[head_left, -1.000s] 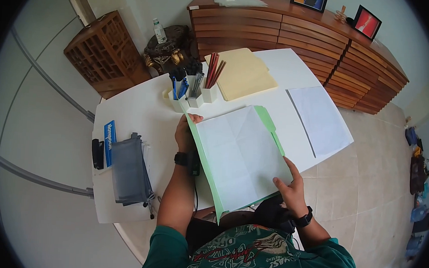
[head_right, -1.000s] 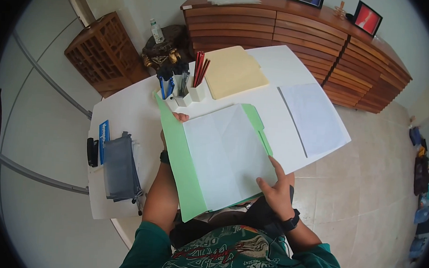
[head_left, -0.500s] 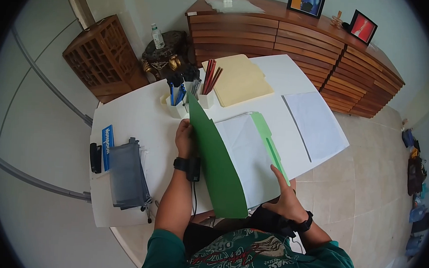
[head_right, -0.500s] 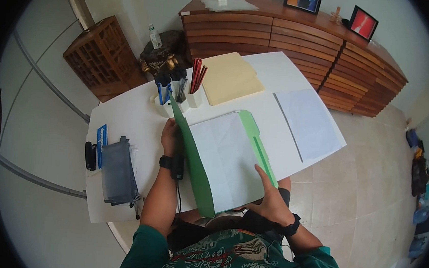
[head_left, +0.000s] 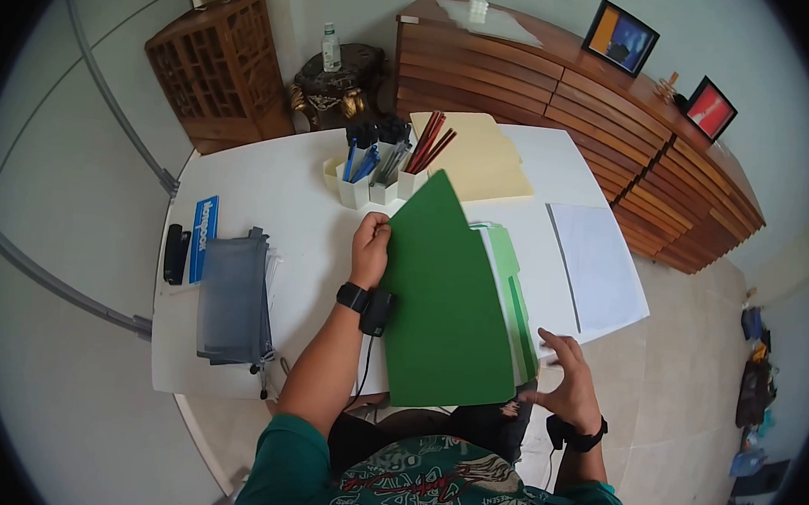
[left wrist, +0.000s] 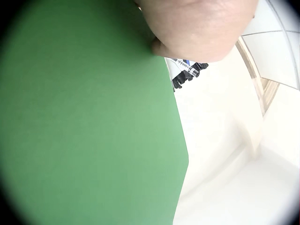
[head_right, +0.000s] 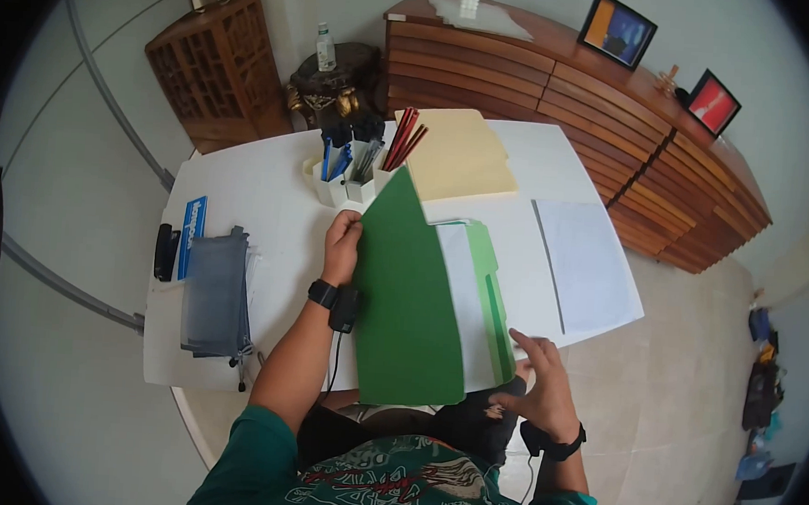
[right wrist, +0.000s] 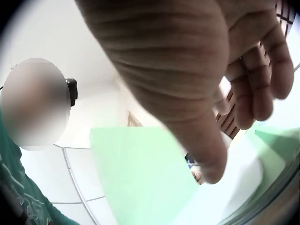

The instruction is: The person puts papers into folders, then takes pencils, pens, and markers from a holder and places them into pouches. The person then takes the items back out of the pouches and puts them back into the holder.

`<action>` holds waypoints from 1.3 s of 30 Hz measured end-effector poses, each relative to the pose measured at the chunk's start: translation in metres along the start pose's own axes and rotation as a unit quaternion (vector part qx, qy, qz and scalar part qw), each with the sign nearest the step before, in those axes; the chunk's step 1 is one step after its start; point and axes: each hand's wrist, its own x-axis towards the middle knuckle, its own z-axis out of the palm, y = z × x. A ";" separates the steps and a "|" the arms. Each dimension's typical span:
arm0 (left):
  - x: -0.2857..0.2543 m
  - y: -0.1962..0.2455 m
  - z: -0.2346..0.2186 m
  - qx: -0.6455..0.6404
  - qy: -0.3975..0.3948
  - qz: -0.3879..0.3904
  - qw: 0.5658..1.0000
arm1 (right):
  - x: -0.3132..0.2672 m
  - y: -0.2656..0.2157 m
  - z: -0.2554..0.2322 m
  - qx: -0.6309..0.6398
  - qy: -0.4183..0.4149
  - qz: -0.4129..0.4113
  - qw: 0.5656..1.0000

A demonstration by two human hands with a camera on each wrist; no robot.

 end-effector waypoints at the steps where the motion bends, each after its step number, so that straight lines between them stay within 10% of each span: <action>1: -0.004 0.012 0.005 0.059 0.004 0.007 0.998 | 0.003 0.000 0.002 -0.004 -0.004 -0.003 1.000; 3: -0.006 0.018 0.011 0.117 0.013 0.015 0.993 | 0.009 -0.006 0.011 -0.017 0.023 -0.121 0.992; 14: -0.011 0.024 0.015 0.201 0.001 0.055 0.978 | 0.023 0.040 0.071 0.158 0.143 -0.148 0.966; 17: -0.011 0.026 0.015 0.210 -0.014 0.041 0.977 | 0.025 0.026 0.050 -0.013 0.012 -0.142 0.990; 31: -0.013 0.032 0.021 0.253 -0.036 0.102 0.961 | 0.056 0.011 0.028 -0.067 -0.032 -0.084 0.994; 34: -0.013 0.028 0.022 0.276 -0.032 0.110 0.954 | 0.064 0.006 -0.002 -0.074 -0.155 -0.101 0.980; 39: -0.015 0.031 0.023 0.316 -0.049 0.088 0.944 | 0.135 0.006 -0.026 -0.103 -0.038 -0.106 0.988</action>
